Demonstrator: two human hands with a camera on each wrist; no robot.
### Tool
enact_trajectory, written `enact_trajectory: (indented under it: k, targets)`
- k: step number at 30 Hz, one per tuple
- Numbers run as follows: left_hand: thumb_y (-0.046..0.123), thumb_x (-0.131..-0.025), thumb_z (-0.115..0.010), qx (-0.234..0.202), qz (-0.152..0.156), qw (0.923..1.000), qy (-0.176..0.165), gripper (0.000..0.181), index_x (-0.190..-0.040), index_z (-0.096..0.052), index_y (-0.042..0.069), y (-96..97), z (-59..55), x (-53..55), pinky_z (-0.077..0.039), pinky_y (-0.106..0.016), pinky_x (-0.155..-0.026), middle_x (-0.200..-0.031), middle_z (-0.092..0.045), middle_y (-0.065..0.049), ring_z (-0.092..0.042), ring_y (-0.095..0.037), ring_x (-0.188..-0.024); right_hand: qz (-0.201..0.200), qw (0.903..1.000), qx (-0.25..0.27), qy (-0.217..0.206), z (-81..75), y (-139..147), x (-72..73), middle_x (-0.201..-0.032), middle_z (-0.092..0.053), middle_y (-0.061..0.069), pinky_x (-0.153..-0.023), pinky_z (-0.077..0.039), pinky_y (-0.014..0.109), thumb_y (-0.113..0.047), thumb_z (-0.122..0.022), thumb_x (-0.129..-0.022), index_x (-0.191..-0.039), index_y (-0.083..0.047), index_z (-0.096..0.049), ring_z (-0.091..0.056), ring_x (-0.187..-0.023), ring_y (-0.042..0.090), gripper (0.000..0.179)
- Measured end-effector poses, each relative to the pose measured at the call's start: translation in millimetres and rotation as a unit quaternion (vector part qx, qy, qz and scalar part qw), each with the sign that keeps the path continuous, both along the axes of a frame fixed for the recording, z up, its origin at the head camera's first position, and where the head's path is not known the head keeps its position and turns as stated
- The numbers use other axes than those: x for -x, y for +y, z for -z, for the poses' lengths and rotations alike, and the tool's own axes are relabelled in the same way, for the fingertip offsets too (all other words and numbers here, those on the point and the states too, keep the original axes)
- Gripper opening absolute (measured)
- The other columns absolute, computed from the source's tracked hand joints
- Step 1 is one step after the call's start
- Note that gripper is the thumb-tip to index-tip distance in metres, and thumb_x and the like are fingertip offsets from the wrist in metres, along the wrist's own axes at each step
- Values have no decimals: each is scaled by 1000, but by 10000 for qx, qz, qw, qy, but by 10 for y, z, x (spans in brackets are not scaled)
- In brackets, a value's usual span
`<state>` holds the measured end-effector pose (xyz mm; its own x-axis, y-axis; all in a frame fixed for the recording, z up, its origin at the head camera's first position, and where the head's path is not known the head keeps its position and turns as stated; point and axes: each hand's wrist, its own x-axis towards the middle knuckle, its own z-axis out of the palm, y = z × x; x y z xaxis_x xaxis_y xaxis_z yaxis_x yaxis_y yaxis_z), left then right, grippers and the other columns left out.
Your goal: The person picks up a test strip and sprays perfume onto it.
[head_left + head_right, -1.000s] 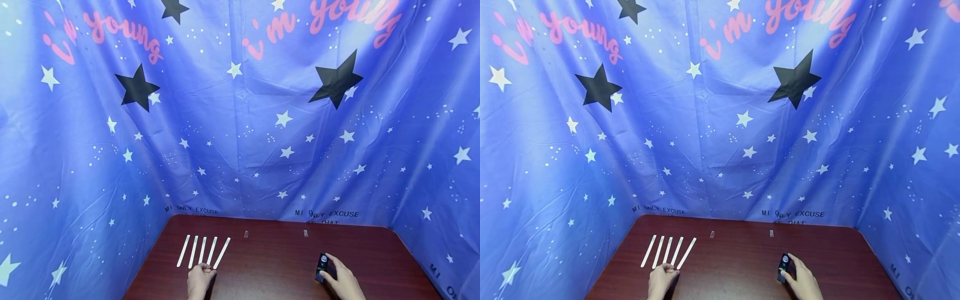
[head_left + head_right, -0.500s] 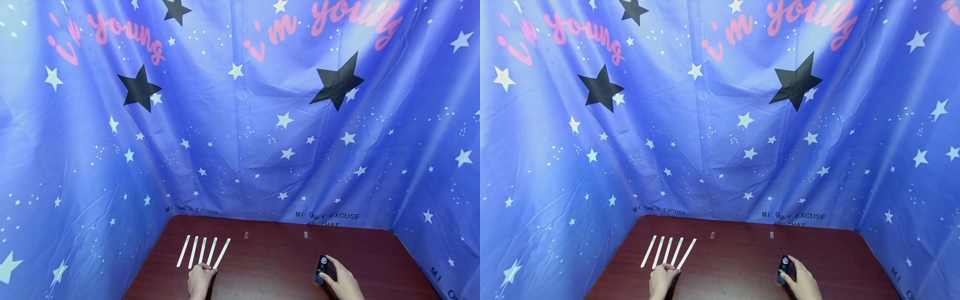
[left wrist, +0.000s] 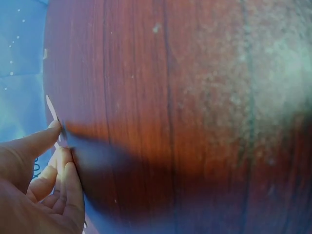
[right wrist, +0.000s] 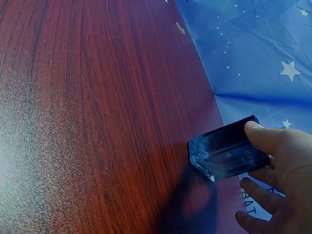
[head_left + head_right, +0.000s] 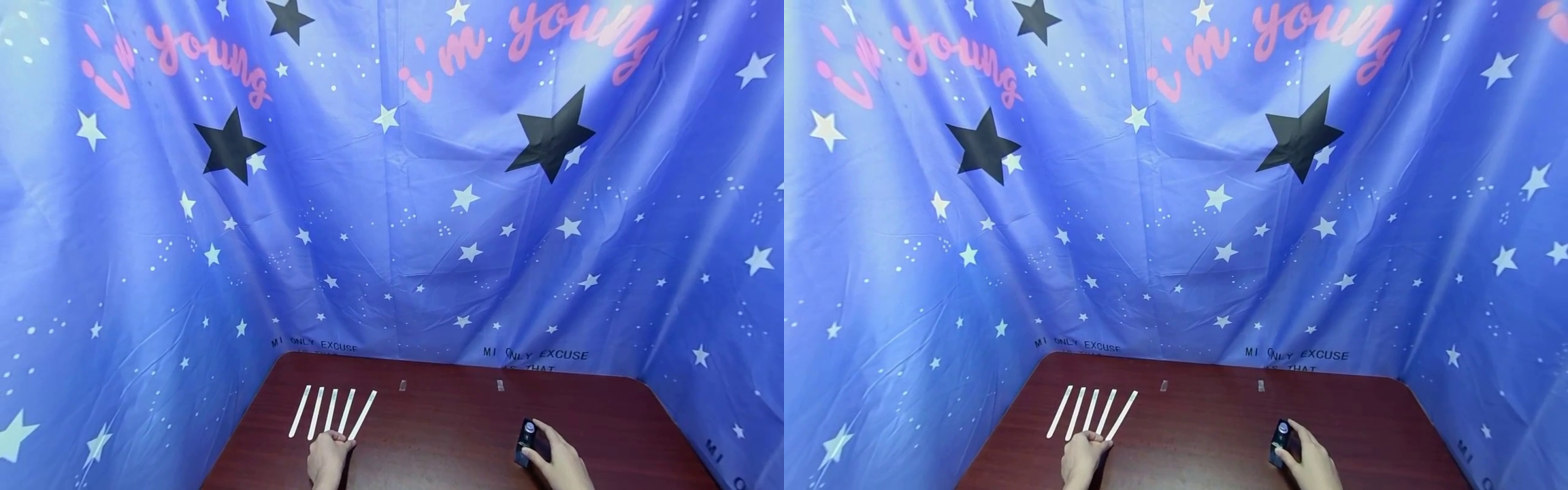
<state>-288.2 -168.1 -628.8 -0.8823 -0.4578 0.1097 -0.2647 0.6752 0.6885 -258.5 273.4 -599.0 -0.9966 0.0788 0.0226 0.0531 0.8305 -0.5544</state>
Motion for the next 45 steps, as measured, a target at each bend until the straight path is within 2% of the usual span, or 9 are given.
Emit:
enact_trajectory:
  k: [15, 28, 36, 41, 45]
  targets:
    - [18, -69, -85, -9, -84, 10000, -29, 15, -71, -70, 15, 28, 24, 4, -49, -45, -56, -68, -72, -1, -68, -32, -66, 8, 10000, 11, 90, 33, 26, -11, -134, -53, 36, -83, -53, 62, -52, -73, -83, -140, 1, -47, -60, -113, 51, 82]
    - [23, -70, -84, 52, -166, 9998, 35, 16, -69, -69, 17, 49, 35, 25, -48, -44, -55, -65, -71, 2, -68, -31, -65, 2, 9990, -33, 447, 29, 0, -51, -134, -54, 35, -85, -52, 63, -37, -75, -86, -140, 0, -48, -59, -114, 50, 72]
    - [22, -71, -83, 81, -163, 9998, 34, 14, -69, -70, 18, 48, 39, 37, -48, -42, -53, -64, -71, 3, -68, -28, -63, 10, 9993, -43, 374, 19, -1, -43, -134, -54, 35, -85, -52, 63, -37, -75, -86, -140, 1, -48, -59, -115, 51, 72]
    - [21, -71, -83, 35, -214, 9998, -34, 13, -69, -71, 18, 41, 41, 25, -47, -43, -52, -65, -71, 2, -67, -28, -62, -25, 9998, -59, 173, 8, 4, -23, -134, -52, 37, -84, -52, 64, -48, -73, -85, -140, 3, -47, -57, -114, 54, 79]
    - [21, -72, -82, 7, -248, 9997, -86, 12, -70, -71, 18, 42, 44, 14, -47, -43, -52, -66, -71, 2, -67, -28, -63, 4, 9999, -33, 95, 15, 5, -17, -135, -52, 37, -84, -52, 64, -49, -73, -84, -140, 2, -47, -57, -114, 54, 81]
